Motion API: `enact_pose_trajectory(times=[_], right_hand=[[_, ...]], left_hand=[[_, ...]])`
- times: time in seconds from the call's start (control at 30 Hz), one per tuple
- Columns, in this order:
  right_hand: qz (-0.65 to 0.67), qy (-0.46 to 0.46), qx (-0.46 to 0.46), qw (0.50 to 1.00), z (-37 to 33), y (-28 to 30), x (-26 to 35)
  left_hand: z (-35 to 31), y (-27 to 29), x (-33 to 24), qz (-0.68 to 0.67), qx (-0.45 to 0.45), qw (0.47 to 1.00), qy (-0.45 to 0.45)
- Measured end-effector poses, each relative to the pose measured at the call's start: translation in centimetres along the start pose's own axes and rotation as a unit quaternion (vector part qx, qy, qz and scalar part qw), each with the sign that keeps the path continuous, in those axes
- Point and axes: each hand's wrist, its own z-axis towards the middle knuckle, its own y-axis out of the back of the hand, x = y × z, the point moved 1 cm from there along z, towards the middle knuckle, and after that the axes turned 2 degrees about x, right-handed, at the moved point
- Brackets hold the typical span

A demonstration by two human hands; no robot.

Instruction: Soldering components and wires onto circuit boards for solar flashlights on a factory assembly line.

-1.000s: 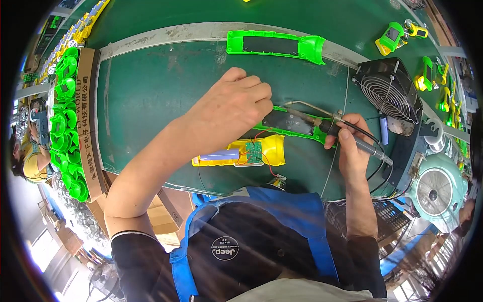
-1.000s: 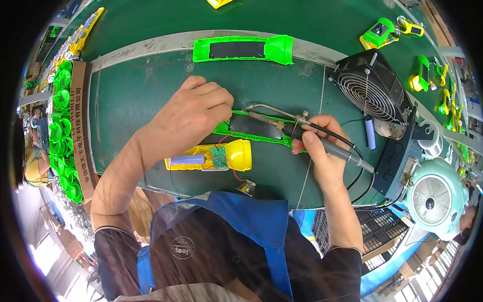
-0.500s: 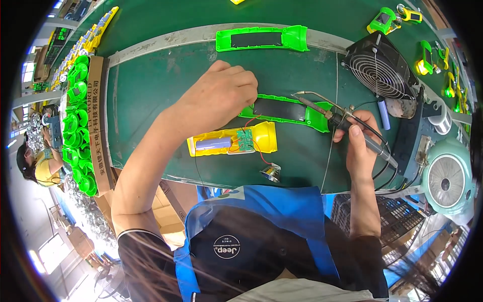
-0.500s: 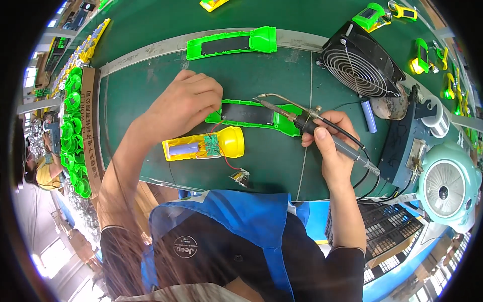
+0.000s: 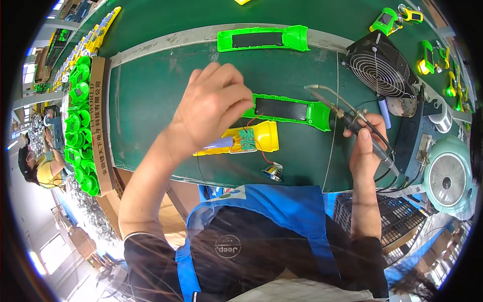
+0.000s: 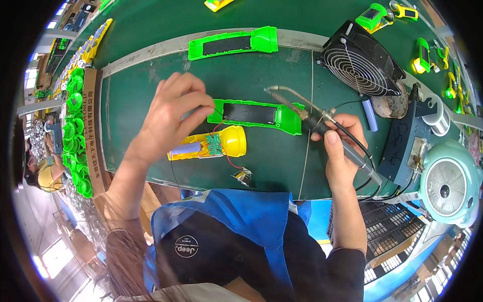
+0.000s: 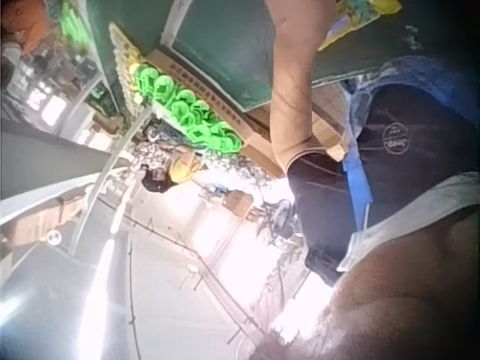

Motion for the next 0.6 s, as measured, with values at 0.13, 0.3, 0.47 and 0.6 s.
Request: enact_pose_trajectory(times=[0.13, 0.3, 0.47, 0.6], right_hand=[[-0.036, 0.032, 0.003, 0.999, 2.1, -2.2, -1.0], [0.014, 0.015, 0.023, 1.000, 3.5, -5.1, -2.6], [-0.010, 0.014, 0.037, 0.999, 2.5, -5.9, -2.5], [-0.014, 0.028, 0.038, 0.999, 2.0, -6.2, -2.4]], left_hand=[[-0.9, -1.2, -2.5, 0.020, 0.025, 0.995, 0.091], [-1.6, -2.4, -2.7, -0.041, -0.036, 0.995, 0.079], [-2.3, -3.8, -3.1, -0.012, -0.095, 0.993, 0.062], [-2.4, -4.1, -3.7, -0.037, -0.103, 0.993, 0.044]])
